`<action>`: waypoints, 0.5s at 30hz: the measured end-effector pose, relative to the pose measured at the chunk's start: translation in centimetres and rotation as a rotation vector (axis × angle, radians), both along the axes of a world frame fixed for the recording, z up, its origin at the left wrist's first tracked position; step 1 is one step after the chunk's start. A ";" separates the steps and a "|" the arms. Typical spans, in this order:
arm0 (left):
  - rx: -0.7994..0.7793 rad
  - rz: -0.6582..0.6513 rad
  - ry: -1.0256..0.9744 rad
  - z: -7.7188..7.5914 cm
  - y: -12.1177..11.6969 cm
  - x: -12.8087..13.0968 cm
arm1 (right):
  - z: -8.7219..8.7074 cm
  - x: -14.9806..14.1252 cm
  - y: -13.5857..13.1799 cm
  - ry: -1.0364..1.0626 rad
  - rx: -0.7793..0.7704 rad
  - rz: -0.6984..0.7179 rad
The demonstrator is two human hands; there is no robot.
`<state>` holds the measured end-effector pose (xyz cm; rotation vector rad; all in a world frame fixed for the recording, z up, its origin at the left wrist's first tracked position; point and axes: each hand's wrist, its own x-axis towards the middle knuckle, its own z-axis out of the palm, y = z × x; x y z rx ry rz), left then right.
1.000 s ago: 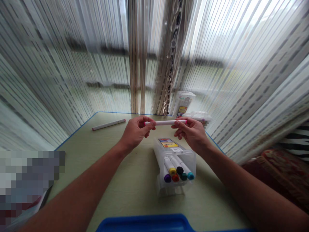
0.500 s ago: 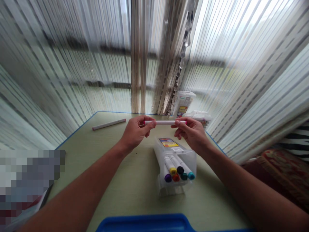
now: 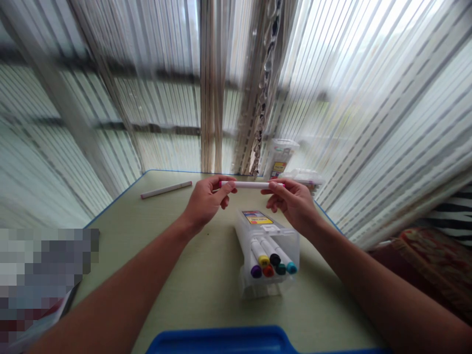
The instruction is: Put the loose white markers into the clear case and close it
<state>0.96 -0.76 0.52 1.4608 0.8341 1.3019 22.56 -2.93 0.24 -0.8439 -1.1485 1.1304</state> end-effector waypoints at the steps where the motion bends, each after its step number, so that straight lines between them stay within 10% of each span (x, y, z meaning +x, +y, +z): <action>1: -0.006 -0.001 -0.005 0.0 0.0 0.0 | 0.0 0.0 0.0 0.005 0.002 0.002; 15: -0.046 -0.008 -0.044 0.3 -0.1 0.1 | 0.1 0.2 0.1 0.031 -0.018 0.005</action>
